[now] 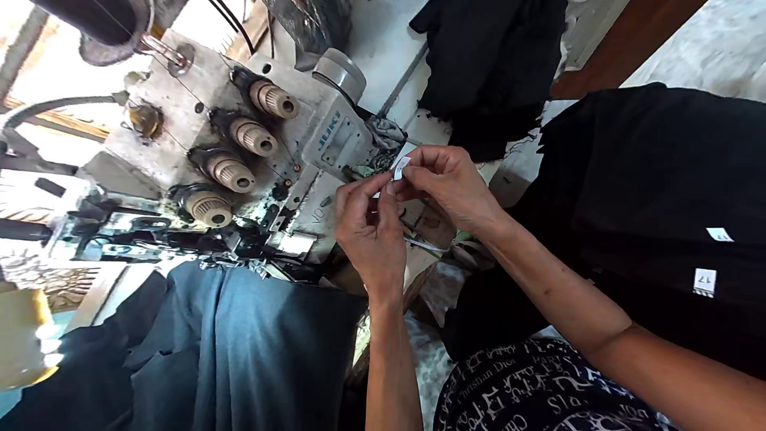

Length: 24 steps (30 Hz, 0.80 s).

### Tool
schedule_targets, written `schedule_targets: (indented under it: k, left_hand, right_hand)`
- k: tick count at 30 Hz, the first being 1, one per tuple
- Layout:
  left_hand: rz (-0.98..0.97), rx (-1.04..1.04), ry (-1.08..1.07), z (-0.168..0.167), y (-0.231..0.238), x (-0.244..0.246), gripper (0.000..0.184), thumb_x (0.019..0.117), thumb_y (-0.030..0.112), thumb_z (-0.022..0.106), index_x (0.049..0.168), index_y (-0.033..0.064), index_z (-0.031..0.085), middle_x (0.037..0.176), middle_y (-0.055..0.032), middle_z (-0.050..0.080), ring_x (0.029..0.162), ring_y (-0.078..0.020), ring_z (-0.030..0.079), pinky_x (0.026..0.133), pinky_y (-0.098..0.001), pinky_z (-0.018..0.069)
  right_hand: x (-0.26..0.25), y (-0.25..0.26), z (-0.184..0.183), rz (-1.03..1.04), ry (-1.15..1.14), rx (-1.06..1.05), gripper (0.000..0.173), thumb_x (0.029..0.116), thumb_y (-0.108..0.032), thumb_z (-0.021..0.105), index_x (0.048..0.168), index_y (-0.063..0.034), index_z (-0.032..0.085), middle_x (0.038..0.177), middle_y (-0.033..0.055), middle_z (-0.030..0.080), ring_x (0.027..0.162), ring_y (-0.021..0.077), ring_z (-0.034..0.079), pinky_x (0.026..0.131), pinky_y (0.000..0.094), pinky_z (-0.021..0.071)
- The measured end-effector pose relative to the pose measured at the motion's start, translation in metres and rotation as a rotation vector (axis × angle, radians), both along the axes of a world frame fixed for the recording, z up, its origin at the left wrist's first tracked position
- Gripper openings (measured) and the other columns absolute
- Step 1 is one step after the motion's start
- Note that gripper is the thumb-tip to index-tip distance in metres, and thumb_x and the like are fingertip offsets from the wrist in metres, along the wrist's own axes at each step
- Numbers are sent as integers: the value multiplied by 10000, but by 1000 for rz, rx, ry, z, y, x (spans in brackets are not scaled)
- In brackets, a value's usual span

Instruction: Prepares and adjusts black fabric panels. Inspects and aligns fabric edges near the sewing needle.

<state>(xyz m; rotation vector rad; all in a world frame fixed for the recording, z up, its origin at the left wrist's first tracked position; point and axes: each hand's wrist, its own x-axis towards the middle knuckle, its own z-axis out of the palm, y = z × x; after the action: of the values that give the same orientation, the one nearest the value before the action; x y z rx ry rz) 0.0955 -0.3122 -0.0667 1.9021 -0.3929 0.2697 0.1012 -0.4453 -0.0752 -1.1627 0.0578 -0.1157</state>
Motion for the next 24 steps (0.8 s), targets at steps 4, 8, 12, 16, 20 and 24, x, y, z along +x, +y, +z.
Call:
schedule_targets:
  k: [4, 8, 12, 16, 20, 24]
  left_hand:
    - [31, 44, -50, -1, -1, 0, 175, 980, 86, 674, 1137, 11, 695, 1063, -41, 602, 764, -11, 617, 659, -137, 545]
    - [78, 56, -25, -2, -1, 1, 95, 1002, 91, 636, 1057, 22, 669, 988, -21, 602, 764, -11, 621, 680, -153, 550]
    - [88, 100, 18, 1, 5, 2, 85, 1000, 97, 636, 1037, 30, 671, 936, -9, 607, 724, -6, 607, 646, -149, 535]
    - [68, 98, 78, 6, 8, -1, 82, 996, 84, 635, 1048, 33, 673, 924, -2, 599, 688, 2, 594, 615, -135, 523]
    - [37, 15, 101, 7, 8, -3, 84, 1004, 77, 611, 1044, 42, 675, 922, 19, 606, 691, -2, 603, 619, -141, 535]
    - [3, -85, 106, 6, 9, -2, 81, 1023, 78, 576, 1046, 60, 651, 881, 52, 648, 693, -13, 638, 643, -174, 566]
  right_hand:
    - [-2, 2, -5, -75, -77, -275, 110, 976, -50, 602, 947, -9, 700, 763, -6, 692, 667, 10, 650, 665, 205, 566]
    - [-5, 4, -7, -65, -95, -347, 110, 977, -69, 615, 968, -20, 713, 806, 7, 704, 701, 13, 654, 690, 209, 562]
    - [-5, -3, -4, -26, -173, -391, 163, 967, -63, 650, 1108, 0, 704, 1011, 55, 728, 820, 39, 695, 758, 210, 591]
    - [-1, -9, -3, -40, -216, -414, 77, 958, -53, 663, 986, -13, 723, 874, 26, 722, 762, 17, 675, 732, 185, 571]
    - [-2, -9, -2, 5, -156, -300, 60, 965, -46, 650, 965, -8, 696, 819, 12, 700, 730, 26, 670, 713, 203, 576]
    - [-5, -5, 0, 38, -62, -51, 42, 969, 10, 626, 944, 1, 659, 806, -9, 680, 723, 32, 677, 734, 218, 603]
